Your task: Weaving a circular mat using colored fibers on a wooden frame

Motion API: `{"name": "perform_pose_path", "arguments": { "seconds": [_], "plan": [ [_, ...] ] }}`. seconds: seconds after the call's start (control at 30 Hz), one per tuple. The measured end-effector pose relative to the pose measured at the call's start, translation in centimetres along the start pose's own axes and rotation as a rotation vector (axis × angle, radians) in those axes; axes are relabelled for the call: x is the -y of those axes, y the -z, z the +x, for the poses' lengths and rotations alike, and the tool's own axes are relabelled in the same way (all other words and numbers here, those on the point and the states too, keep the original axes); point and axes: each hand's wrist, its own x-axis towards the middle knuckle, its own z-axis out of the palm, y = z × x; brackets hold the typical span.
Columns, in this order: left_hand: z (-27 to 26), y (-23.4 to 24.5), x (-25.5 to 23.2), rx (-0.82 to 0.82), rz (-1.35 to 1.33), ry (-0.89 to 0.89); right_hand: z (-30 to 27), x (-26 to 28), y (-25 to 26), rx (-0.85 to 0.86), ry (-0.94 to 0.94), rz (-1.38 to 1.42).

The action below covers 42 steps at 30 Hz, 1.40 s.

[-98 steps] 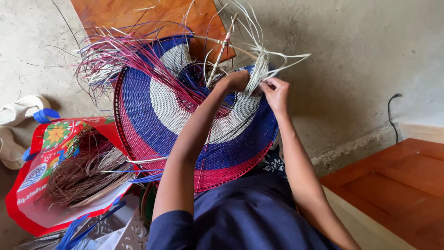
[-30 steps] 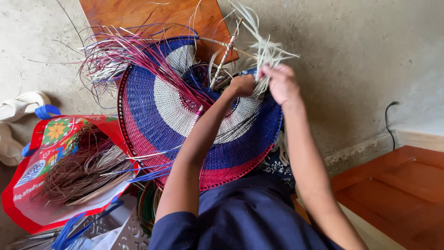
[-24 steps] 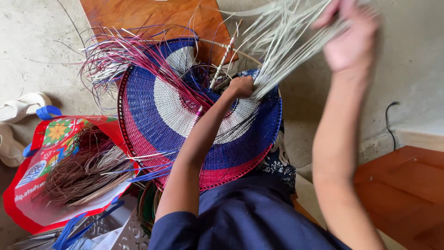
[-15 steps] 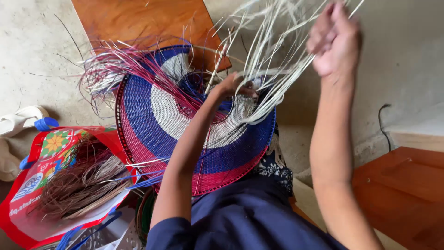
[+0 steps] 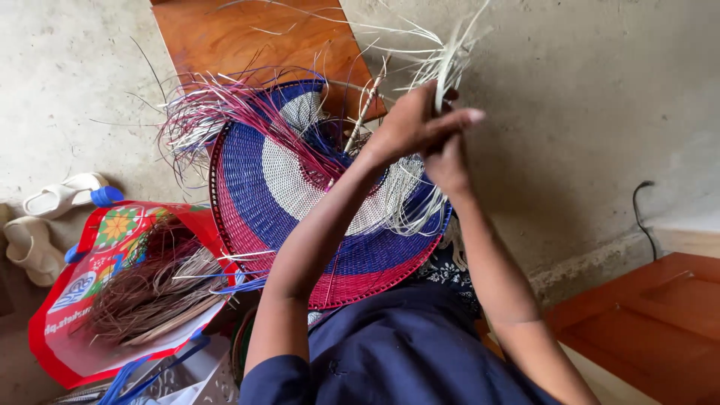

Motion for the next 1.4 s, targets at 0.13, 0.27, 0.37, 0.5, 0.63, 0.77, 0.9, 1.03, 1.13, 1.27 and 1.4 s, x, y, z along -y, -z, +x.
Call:
{"name": "perform_pose_path", "arguments": {
  "seconds": [0.13,0.27,0.37,0.5,0.63,0.77,0.9,1.03,1.13,1.27,1.4],
  "plan": [
    [0.5,1.1,1.8,-0.221,-0.357,0.001,-0.5,2.7,-0.9,0.231,0.345,-0.388],
    [-1.5,4.1,0.8,-0.386,-0.062,-0.092,1.4,7.6,-0.8,0.151,0.770,-0.578],
    [-1.5,3.6,2.1,-0.197,0.022,0.011,5.6,0.8,-0.6,0.202,0.938,-0.888],
    [-6.2,7.0,0.1,-0.136,-0.205,-0.098,12.1,-5.1,0.3,0.206,0.937,-0.772],
    [-14.2,11.5,1.7,-0.326,-0.700,-0.112,14.1,-9.9,3.3,0.224,0.478,-0.741],
    [-22.1,13.0,4.6,-0.530,-0.797,-0.053,11.6,-9.8,3.4,0.183,0.595,-0.727],
    [-27.0,12.6,5.7,-0.616,-0.909,0.054,7.7,-7.5,0.3,-0.019,0.696,-0.746],
    [-31.9,12.9,6.7,-0.808,-0.780,0.271,2.3,-6.8,-1.7,0.161,0.727,-0.422],
    [-35.3,13.7,7.3,-0.944,-0.675,0.406,-1.1,-9.0,-2.8,0.378,0.701,-0.392],
    [-42.1,15.2,15.9,-1.147,-0.157,0.496,-6.1,-11.9,-4.5,0.638,0.542,-0.633],
    [-39.9,15.1,18.5,-1.068,0.877,1.112,-7.5,-10.0,-4.2,0.606,0.499,-0.623]
  ]
}}
